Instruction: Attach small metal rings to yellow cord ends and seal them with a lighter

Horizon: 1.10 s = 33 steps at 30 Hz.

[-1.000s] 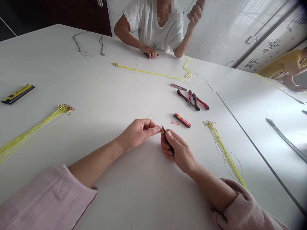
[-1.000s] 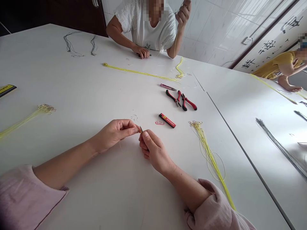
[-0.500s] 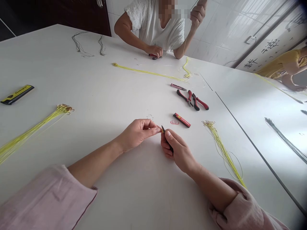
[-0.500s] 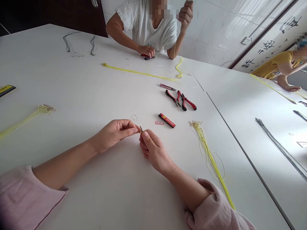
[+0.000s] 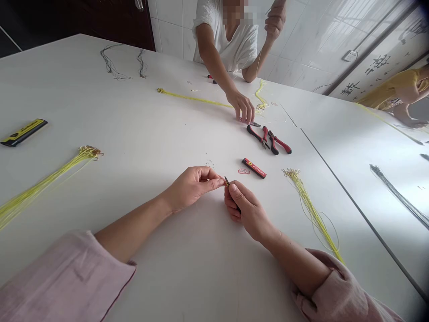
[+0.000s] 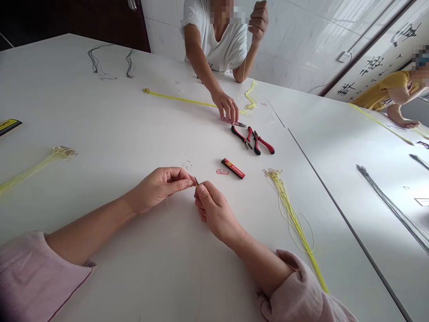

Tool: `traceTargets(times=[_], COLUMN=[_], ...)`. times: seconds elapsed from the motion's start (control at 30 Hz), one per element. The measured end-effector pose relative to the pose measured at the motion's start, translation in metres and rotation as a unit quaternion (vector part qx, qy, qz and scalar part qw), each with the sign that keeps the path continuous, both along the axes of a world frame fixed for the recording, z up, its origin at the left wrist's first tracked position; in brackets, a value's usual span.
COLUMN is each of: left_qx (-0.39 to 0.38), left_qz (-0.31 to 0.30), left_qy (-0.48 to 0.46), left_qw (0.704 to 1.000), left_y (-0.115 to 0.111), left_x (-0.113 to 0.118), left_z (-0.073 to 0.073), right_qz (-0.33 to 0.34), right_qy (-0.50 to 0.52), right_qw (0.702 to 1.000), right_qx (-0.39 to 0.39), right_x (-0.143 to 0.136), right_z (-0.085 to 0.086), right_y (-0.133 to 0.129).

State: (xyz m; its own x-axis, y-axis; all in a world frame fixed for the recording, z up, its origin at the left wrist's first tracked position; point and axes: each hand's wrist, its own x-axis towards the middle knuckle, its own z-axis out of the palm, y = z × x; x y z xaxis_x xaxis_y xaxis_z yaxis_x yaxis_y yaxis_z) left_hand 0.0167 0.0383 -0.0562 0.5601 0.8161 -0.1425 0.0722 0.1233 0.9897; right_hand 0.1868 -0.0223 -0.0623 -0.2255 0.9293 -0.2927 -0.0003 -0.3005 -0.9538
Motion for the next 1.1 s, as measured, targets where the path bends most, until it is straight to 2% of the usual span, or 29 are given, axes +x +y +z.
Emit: traceTargets(times=[0.2, 0.33, 0.43, 0.67, 1.1], left_qx=[0.007, 0.012, 0.04, 0.101, 0.14], left_qz=[0.005, 0.012, 0.02, 0.03, 0.024], left_qy=[0.015, 0.056, 0.083, 0.124, 0.152], left_qw=[1.0, 0.998, 0.996, 0.987, 0.978], left_y=[0.0, -0.003, -0.004, -0.008, -0.01], left_x=[0.0, 0.0, 0.001, 0.004, 0.004], left_z=[0.001, 0.002, 0.001, -0.001, -0.006], right_qz=[-0.045, -0.09, -0.085, -0.07, -0.044], right_qy=[0.048, 0.016, -0.022, -0.031, 0.046], right_qw=[0.998, 0.995, 0.996, 0.997, 0.998], right_qx=[-0.012, 0.026, 0.034, 0.03, 0.026], right_x=[0.003, 0.006, 0.009, 0.012, 0.014], right_z=[0.001, 0.002, 0.002, 0.001, 0.004], right_y=[0.004, 0.009, 0.012, 0.014, 0.015])
